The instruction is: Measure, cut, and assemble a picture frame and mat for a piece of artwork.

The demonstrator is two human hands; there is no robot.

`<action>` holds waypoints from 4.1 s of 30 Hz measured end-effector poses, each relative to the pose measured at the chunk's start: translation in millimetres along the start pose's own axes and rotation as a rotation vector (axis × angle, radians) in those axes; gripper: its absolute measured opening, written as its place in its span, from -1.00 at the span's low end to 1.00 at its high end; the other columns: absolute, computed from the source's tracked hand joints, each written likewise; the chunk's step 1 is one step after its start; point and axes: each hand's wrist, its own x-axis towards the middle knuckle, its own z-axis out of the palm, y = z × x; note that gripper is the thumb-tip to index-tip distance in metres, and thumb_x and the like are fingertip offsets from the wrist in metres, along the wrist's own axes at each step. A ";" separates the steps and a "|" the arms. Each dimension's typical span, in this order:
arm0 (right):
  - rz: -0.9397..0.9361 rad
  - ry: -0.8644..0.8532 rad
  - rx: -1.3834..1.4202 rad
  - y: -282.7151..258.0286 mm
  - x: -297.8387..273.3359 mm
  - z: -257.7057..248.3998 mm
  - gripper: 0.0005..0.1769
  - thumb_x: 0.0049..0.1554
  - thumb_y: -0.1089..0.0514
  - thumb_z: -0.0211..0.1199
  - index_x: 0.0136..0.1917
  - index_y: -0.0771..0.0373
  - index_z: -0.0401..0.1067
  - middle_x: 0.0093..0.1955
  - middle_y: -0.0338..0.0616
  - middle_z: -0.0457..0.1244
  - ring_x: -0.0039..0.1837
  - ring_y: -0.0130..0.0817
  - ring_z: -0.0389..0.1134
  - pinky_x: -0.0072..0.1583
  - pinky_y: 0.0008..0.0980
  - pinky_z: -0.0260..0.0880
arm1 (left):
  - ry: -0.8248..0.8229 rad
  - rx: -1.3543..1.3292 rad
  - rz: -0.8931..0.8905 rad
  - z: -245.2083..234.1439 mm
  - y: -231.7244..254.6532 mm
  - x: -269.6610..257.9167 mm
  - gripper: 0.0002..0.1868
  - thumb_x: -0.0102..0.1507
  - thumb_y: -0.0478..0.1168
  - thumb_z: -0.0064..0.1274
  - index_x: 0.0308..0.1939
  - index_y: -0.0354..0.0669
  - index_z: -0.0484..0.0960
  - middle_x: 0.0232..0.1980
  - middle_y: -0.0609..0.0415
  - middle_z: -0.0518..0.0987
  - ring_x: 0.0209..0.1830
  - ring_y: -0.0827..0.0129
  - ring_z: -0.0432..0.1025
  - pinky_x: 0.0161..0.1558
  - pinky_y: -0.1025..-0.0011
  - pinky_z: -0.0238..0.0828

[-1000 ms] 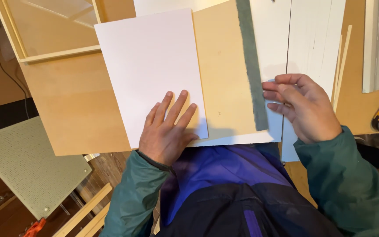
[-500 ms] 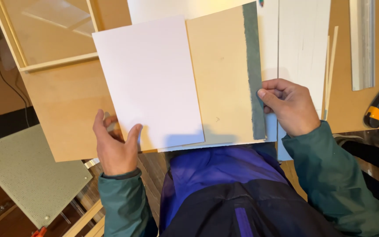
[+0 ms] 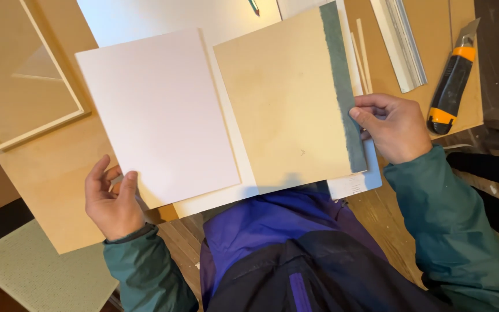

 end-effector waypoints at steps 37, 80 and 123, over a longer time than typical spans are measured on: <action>-0.641 -0.027 -0.737 26.4 -66.2 -31.5 -0.01 -0.24 -0.09 0.58 0.39 0.30 0.37 0.50 -0.07 0.19 0.42 0.00 0.18 0.41 -0.10 0.24 | -0.636 0.801 0.751 126.3 31.1 -90.9 -0.23 0.18 0.13 0.31 0.42 0.04 0.46 0.62 -0.09 0.17 0.60 -0.04 0.08 0.46 -0.02 0.03; -0.756 0.198 -0.802 23.9 -21.9 -65.4 -0.39 0.18 0.05 0.59 0.37 0.33 0.45 0.39 0.04 0.27 0.34 -0.01 0.28 0.34 -0.13 0.37 | -0.631 0.819 0.761 130.8 30.4 -92.7 -0.14 0.18 0.19 0.32 0.43 -0.14 0.43 0.60 -0.10 0.20 0.62 -0.09 0.03 0.50 -0.07 -0.01; -0.189 0.292 -0.528 46.2 -94.9 19.3 -0.72 0.34 -0.04 0.26 0.07 0.23 0.44 -0.26 0.06 0.33 -0.22 0.10 0.39 -0.15 0.02 0.37 | -0.567 0.639 0.969 318.3 58.3 14.0 -0.21 0.41 0.17 0.21 0.56 -0.08 0.26 0.64 0.07 0.17 0.70 0.08 -0.02 0.61 0.03 -0.01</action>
